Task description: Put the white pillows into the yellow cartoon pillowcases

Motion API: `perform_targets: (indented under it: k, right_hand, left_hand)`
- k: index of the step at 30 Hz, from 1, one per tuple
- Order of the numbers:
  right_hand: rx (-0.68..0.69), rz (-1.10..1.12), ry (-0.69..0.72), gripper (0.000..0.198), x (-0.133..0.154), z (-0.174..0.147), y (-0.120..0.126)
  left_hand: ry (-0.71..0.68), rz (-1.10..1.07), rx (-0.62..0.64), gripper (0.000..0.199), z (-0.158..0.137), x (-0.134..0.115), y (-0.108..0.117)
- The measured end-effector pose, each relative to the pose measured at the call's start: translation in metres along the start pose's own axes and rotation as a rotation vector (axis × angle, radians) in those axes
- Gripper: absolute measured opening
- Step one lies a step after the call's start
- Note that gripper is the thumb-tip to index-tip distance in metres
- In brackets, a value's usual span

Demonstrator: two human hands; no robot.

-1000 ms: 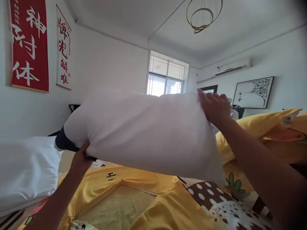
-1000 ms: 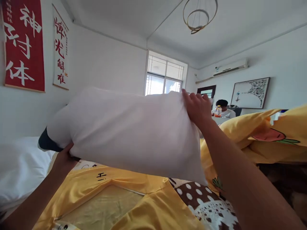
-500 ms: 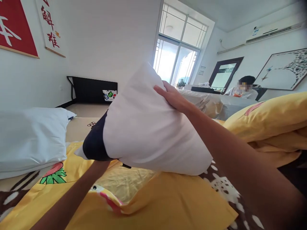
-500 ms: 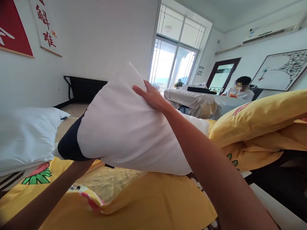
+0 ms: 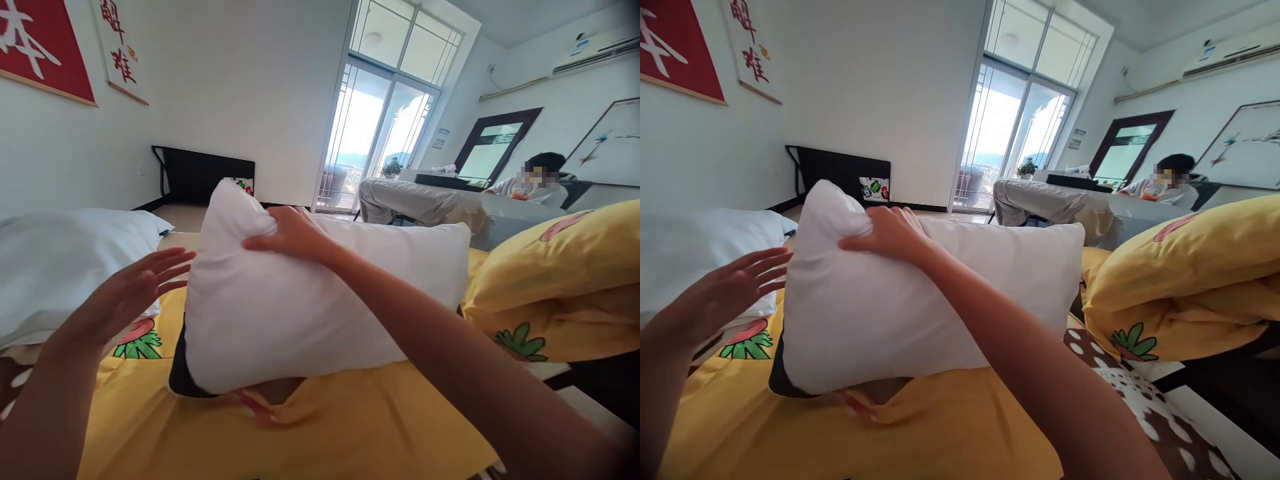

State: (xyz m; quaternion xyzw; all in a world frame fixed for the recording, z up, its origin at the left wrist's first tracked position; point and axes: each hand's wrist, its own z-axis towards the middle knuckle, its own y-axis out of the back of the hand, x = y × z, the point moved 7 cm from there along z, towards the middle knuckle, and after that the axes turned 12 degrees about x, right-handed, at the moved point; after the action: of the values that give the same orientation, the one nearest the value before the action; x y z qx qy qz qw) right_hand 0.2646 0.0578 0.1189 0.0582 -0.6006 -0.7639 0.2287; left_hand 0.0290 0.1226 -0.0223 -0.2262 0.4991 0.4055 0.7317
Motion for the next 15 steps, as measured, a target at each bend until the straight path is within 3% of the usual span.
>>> perform_targets:
  k: [2,4,7,12,15]
  right_hand:
    - [0.018,-0.078,0.017,0.045,0.017,-0.003,-0.009]
    - [0.028,-0.135,0.023,0.045,0.029,-0.009,-0.015]
    - [0.007,-0.187,0.032,0.048,0.038,-0.020,-0.016]
    - [-0.005,-0.182,0.032,0.049,0.030,-0.035,-0.011]
    - [0.020,-0.158,-0.002,0.051,0.018,-0.038,-0.005]
  left_hand:
    - [0.255,0.147,-0.098,0.047,-0.005,0.022,0.013]
    - [0.509,0.227,-0.284,0.044,-0.022,0.050,0.041]
    - [0.697,0.214,-0.557,0.031,-0.057,0.084,0.078]
    - [0.639,0.066,-0.727,0.006,-0.080,0.101,0.109]
    - [0.523,0.085,-0.718,0.020,-0.077,0.086,0.129]
